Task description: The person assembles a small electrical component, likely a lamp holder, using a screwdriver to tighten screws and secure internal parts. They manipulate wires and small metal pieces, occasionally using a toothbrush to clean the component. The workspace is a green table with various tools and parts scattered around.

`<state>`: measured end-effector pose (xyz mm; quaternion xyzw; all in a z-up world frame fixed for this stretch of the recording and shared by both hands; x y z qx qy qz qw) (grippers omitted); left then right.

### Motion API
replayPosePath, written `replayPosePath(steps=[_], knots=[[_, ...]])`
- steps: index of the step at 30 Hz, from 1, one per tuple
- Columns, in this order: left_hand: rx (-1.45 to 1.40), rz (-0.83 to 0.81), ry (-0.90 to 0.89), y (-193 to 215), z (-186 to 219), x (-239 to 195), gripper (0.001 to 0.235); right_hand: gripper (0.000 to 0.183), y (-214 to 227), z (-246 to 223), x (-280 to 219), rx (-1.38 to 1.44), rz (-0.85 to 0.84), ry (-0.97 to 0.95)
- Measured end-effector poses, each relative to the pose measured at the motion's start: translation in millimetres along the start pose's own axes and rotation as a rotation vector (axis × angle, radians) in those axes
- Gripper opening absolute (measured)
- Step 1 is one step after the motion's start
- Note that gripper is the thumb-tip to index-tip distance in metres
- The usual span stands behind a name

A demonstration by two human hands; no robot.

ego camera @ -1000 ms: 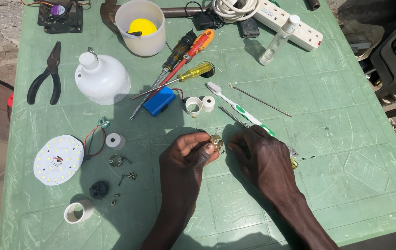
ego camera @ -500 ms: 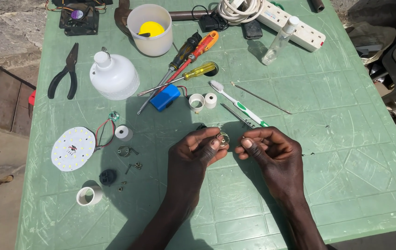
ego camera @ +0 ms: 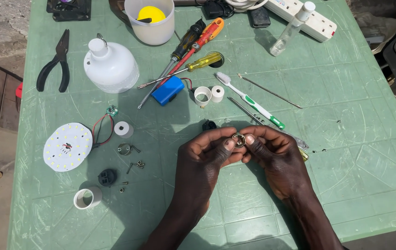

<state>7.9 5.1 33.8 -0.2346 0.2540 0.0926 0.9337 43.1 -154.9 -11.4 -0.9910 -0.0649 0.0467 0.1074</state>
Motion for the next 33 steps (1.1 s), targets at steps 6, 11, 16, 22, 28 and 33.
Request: replayPosePath(steps=[6,11,16,22,28,33], knots=[[0.023,-0.047,-0.077,6.0,-6.2,3.6,0.031,0.023,10.1,13.2,-1.1,0.061,-0.025,-0.047],[0.003,-0.053,-0.117,6.1,-7.8,3.9,0.029,0.025,10.9,11.7,-2.7,0.041,-0.058,-0.003],[0.000,-0.024,-0.079,5.5,-5.9,2.8,0.030,0.024,11.7,6.5,-5.2,0.032,-0.103,0.022],[0.073,0.010,-0.081,5.6,-4.0,3.3,0.027,0.035,13.9,1.3,-6.4,0.038,-0.111,-0.048],[0.157,0.032,-0.044,5.7,-2.4,3.5,0.025,0.037,5.8,-13.6,-7.1,-0.011,-0.154,-0.092],[0.195,0.027,-0.021,5.4,0.2,3.1,0.025,0.032,7.0,-14.1,-6.8,-0.049,-0.230,-0.076]])
Point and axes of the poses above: each hand's wrist, its own x-axis towards the middle knuckle, its own y-axis out of the back of the hand, z = x × y, the point moved 1 cm from there along x, towards the middle knuckle, and after that the axes turned 8 degrees about y, right-handed, at the moved point
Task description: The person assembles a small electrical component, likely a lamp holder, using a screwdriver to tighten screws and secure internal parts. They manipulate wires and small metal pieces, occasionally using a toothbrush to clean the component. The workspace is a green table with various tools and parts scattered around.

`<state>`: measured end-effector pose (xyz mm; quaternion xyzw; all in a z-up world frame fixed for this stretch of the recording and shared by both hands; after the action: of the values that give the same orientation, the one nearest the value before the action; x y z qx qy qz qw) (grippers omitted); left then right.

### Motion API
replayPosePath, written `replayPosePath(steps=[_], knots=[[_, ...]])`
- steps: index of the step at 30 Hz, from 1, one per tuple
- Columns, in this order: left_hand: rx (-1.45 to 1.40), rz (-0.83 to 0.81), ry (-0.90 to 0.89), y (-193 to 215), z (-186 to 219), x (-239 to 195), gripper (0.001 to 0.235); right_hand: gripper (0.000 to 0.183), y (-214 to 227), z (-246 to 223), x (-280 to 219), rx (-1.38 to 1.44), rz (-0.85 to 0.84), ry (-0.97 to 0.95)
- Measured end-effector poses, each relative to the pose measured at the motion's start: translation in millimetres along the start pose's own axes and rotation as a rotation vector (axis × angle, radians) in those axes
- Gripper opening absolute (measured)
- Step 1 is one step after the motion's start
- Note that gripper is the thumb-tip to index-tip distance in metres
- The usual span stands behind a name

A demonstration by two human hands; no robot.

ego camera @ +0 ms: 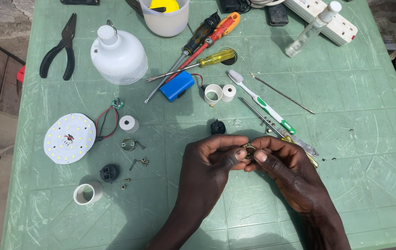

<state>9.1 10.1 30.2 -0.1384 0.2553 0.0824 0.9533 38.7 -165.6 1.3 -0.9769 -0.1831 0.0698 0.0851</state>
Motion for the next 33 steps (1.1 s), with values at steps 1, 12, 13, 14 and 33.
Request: replayPosePath(steps=[1,12,13,14,33], knots=[[0.001,0.000,0.000,0.2,-0.8,0.2,0.025,0.032,0.9,-0.4,0.1,0.001,0.000,0.000],[0.131,-0.021,-0.030,2.1,1.4,0.1,0.024,0.039,2.5,-9.3,-1.0,-0.072,-0.074,-0.017],[0.132,-0.022,-0.030,1.5,1.4,0.6,0.024,0.039,2.3,-10.4,-0.8,-0.072,-0.073,-0.017],[0.116,-0.027,-0.022,0.9,1.1,1.0,0.025,0.038,2.3,-11.6,-0.6,-0.076,-0.049,-0.014],[-0.043,-0.010,0.034,1.0,-7.6,5.4,0.025,0.025,43.4,-14.7,-28.9,-1.260,0.328,0.278]])
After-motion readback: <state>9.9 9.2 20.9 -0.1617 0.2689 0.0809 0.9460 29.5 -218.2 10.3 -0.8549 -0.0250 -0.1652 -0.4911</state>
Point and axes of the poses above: each hand's wrist, its own x-axis towards the middle knuckle, its own y-axis out of the back of the hand, z = x × y, the point moved 1 cm from there along x, towards the middle knuckle, and after that the axes turned 8 degrees about y, right-handed, at the moved point
